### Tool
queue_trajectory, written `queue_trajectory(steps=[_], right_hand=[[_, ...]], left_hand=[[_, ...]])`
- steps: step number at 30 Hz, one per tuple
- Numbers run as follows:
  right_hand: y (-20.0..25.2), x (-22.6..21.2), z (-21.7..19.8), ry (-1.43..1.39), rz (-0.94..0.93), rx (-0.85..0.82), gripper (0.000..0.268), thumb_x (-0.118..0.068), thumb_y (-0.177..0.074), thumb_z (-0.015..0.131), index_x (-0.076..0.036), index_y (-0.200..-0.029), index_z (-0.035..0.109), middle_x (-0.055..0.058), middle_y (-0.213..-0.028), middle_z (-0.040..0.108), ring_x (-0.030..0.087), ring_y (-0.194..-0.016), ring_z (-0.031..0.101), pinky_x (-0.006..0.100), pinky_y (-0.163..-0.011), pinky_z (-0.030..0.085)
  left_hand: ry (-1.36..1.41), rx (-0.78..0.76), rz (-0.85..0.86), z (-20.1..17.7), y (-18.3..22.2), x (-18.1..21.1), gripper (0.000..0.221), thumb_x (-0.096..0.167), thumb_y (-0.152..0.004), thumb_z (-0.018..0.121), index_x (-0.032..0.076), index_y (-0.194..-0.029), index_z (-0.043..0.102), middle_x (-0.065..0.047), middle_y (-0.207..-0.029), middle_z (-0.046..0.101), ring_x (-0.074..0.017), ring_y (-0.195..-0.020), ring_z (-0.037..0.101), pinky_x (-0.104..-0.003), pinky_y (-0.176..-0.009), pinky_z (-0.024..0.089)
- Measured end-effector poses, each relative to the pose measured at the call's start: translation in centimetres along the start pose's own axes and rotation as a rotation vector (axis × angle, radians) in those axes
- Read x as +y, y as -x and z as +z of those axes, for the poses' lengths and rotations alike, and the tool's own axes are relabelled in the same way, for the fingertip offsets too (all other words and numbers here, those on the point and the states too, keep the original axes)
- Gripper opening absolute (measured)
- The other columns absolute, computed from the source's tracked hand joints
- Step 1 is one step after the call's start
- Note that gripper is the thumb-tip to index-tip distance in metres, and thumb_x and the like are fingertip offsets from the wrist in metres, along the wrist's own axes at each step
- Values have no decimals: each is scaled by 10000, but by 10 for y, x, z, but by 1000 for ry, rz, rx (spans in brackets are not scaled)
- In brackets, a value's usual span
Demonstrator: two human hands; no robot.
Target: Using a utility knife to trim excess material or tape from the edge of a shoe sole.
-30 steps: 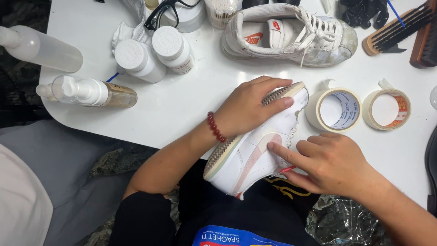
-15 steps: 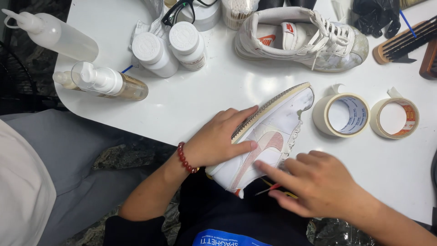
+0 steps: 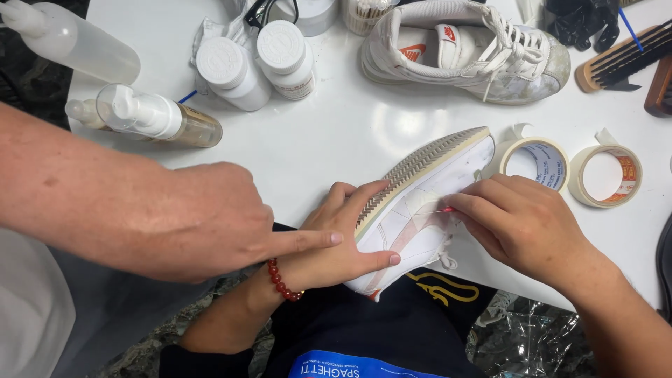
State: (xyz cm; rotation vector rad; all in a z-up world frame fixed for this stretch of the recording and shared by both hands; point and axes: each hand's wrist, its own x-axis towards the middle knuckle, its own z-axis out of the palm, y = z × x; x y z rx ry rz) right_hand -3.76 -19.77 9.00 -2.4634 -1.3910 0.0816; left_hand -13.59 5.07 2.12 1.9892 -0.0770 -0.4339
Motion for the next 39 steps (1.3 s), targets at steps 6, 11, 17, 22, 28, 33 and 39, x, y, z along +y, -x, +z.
queue_trajectory(steps=[6,11,17,22,28,33,39], right_hand=[[33,10,7,-309,297,172,321,8,-901,682,15,-1221,658,120,-1029,744,187,-933,753,327,-739,636],[88,10,21,-876,540,485,226,45,-952,548,2,-1141,664,181,-1038,755,290,-960,784,393,-659,590],[121,13,55,-1437,256,766,265,32,-944,707,22,-1199,636,226,-1153,739,312,-958,735,528,-907,595],[89,-1,75,-1474,324,931,213,-113,-1026,658,88,-1096,668,226,-905,724,246,-784,656,430,-736,560],[61,8,52,-1221,228,543,101,46,-963,689,27,-1002,597,175,-839,691,238,-786,663,353,-776,560],[33,2,8,-858,7,371,178,33,-778,735,0,-928,644,132,-836,686,295,-872,715,395,-828,597],[49,12,29,-1190,209,325,83,41,-860,680,18,-925,633,191,-822,716,297,-822,731,398,-780,616]], left_hand=[[161,47,123,-14,0,-3,773,213,-725,804,72,-1432,526,-141,-1325,588,-270,-1221,627,-376,-1040,517],[200,144,137,-20,-2,0,661,182,-741,792,57,-1362,606,-124,-1342,643,-253,-1233,665,-351,-1078,527],[147,247,250,-22,5,14,638,160,-746,784,31,-1348,617,-165,-1375,573,-304,-1280,616,-392,-1098,492],[168,222,247,-19,1,14,641,166,-742,775,30,-1348,616,-154,-1339,582,-301,-1260,620,-391,-1091,489],[202,42,273,-34,-19,-9,502,175,-746,791,54,-1226,714,-135,-1302,668,-267,-1230,676,-364,-1074,526],[224,-244,371,-63,-51,-13,440,170,-756,802,68,-1183,764,-117,-1237,746,-224,-1161,724,-324,-1029,557],[162,-610,437,-68,-131,-2,386,181,-726,829,76,-1096,794,-61,-1067,813,-168,-982,766,-286,-939,594]])
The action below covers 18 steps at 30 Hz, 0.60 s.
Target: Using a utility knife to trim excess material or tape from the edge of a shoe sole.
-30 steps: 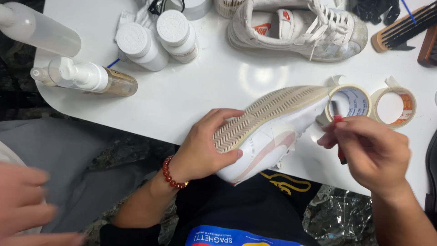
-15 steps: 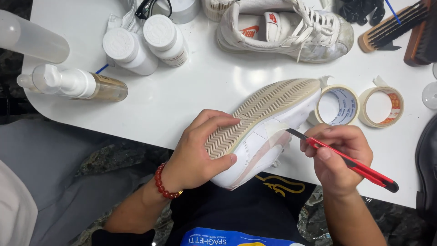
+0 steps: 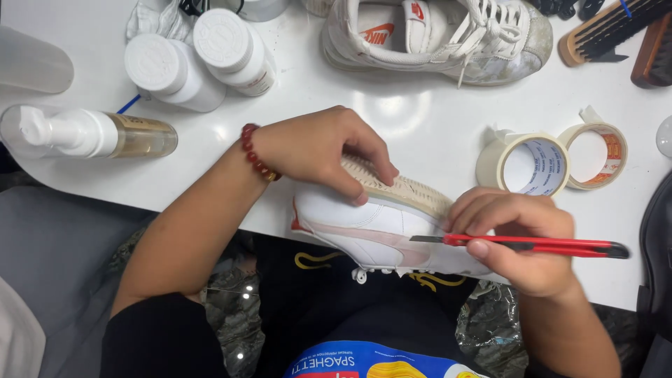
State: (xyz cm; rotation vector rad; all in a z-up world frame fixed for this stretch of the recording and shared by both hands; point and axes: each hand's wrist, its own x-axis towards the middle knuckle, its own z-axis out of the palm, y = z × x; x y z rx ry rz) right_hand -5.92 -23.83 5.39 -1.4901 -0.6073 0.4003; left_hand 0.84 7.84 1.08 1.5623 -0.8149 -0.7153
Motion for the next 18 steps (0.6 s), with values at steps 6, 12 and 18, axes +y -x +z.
queue_trajectory(steps=[6,12,18], right_hand=[[19,24,10,-36,108,219,102,73,-925,645,22,-997,595,215,-890,710,290,-905,695,446,-930,587],[3,9,22,200,35,224,99,77,-871,647,24,-944,606,192,-891,720,293,-846,746,420,-825,619],[11,10,22,371,-40,210,121,37,-895,695,19,-939,583,217,-885,723,364,-931,770,486,-897,612]], left_hand=[[-109,135,-25,-12,-20,-1,463,250,-728,866,77,-1146,764,-67,-1104,801,-178,-990,755,-294,-899,596],[-239,716,-166,49,26,-7,819,372,-793,884,-1,-1430,527,-201,-1271,701,-281,-1170,707,-381,-992,558],[-5,663,-160,46,15,-20,722,421,-845,842,52,-1405,573,-144,-1205,771,-226,-1122,776,-338,-977,610]])
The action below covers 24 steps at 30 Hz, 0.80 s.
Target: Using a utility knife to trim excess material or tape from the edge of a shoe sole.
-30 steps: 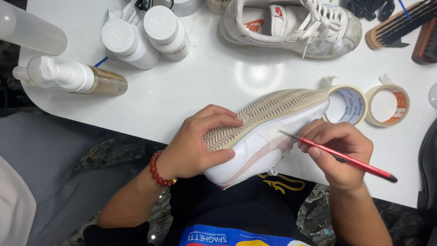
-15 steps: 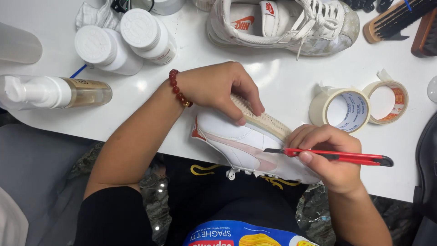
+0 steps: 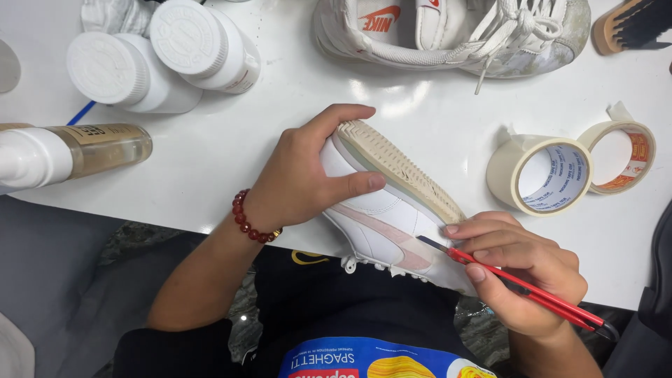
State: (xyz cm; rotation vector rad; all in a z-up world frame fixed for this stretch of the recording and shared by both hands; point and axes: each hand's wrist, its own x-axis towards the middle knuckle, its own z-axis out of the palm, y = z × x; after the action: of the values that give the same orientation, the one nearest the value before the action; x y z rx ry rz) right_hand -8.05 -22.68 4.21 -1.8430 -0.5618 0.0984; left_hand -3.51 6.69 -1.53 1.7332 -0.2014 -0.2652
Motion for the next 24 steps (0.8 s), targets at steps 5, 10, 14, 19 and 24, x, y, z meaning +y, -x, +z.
queue_trajectory(steps=[5,10,14,19,24], right_hand=[[0,1,4,-40,-11,44,126,38,-887,689,26,-919,569,220,-869,718,366,-961,763,512,-903,615],[-3,1,4,19,-13,9,137,54,-863,708,18,-894,579,233,-876,716,365,-929,767,497,-874,612],[-5,-2,5,22,29,15,136,45,-832,723,13,-894,606,225,-870,720,365,-956,766,517,-901,609],[-9,-8,4,59,62,-4,161,30,-809,739,-5,-915,624,217,-901,730,353,-977,772,506,-934,601],[-26,-11,5,124,35,-100,191,7,-772,757,-7,-898,614,202,-877,734,337,-952,778,461,-873,594]], left_hand=[[-7,-41,15,-3,-8,-1,740,414,-832,852,61,-1418,570,-135,-1164,780,-220,-1084,787,-336,-951,617],[-18,-35,53,-2,-8,-5,745,408,-837,863,68,-1433,570,-138,-1187,776,-223,-1109,782,-340,-972,617],[-11,-36,48,-2,-8,-4,740,388,-837,870,69,-1433,568,-134,-1189,777,-217,-1106,784,-336,-976,621],[-6,-29,78,-2,-7,-5,724,332,-854,878,67,-1447,558,-130,-1199,775,-215,-1111,783,-333,-983,625],[20,-34,83,-3,-6,-6,723,307,-858,888,75,-1457,555,-114,-1175,787,-196,-1090,794,-313,-967,634]])
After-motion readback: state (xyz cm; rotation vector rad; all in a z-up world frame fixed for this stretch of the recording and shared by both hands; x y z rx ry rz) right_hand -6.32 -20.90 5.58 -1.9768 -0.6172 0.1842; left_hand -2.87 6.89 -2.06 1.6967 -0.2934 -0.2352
